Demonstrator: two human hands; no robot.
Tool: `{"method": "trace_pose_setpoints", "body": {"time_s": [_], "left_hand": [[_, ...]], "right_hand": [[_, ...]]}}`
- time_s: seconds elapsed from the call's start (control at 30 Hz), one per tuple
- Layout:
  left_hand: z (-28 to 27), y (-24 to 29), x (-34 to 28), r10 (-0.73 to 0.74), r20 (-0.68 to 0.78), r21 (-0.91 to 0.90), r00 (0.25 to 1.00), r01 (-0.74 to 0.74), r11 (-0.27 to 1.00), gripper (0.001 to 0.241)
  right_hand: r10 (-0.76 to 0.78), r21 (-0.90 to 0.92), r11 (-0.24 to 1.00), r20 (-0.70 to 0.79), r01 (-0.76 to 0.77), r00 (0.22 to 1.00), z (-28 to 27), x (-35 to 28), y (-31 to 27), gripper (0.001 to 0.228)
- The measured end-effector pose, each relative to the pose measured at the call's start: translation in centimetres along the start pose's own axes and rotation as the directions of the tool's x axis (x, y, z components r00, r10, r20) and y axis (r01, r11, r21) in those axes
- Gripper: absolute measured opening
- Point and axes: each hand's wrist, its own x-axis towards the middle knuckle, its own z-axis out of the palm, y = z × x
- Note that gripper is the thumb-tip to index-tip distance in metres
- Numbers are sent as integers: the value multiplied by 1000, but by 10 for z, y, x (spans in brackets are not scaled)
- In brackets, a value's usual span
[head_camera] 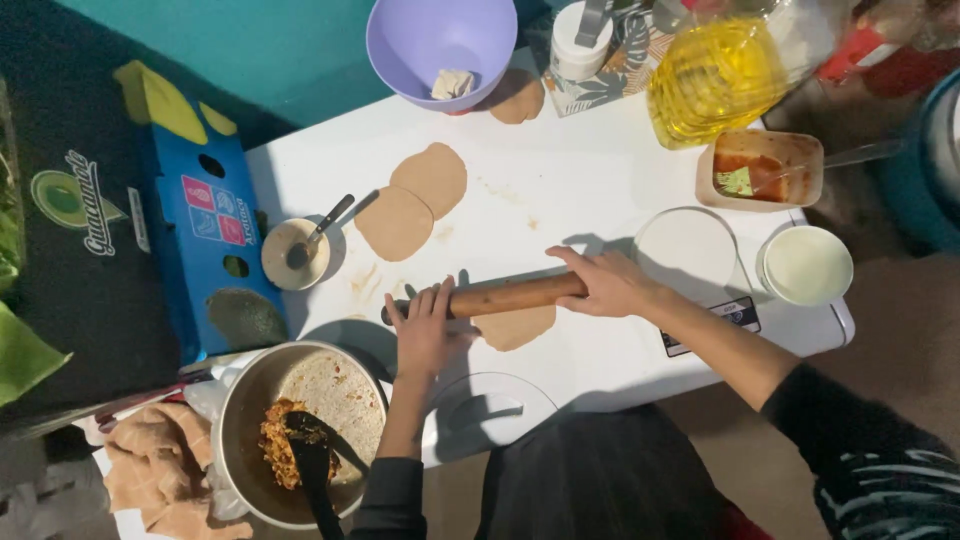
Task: Rolling out dough and filling empanadas.
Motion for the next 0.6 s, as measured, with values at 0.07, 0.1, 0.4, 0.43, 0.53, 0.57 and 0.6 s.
{"method": "trace_pose_setpoints", "body": {"time_s": [0.07, 0.1, 0.4, 0.43, 0.53, 0.57, 0.6], "left_hand": [[35, -24, 7, 50, -91, 60, 995, -45, 997, 86], [51, -37, 13, 119, -186, 134, 975, -94, 987, 67], [-22, 1, 29, 159, -522, 136, 838, -102, 985, 61], [-20, 5, 33, 150, -522, 134, 840, -93, 987, 61], [-2, 15, 38, 69, -748, 48, 660, -50, 998, 68], [10, 17, 36, -25, -721, -110, 693, -78, 991, 69], [21, 20, 34, -113, -679, -267, 726, -100, 959, 70]], "right_hand": [[-90, 72, 993, -74, 96, 993, 3, 14, 13, 88], [-167, 139, 972, -169, 191, 971, 2, 23, 20, 88], [-402, 235, 856, -259, 461, 878, -29, 75, 71, 66], [-408, 236, 854, -252, 465, 877, -36, 78, 74, 66], [-419, 81, 868, -413, 491, 809, -53, 88, 88, 61], [-387, 79, 881, -448, 467, 806, -57, 93, 98, 60], [-354, 78, 894, -482, 442, 802, -60, 99, 108, 59]]}}
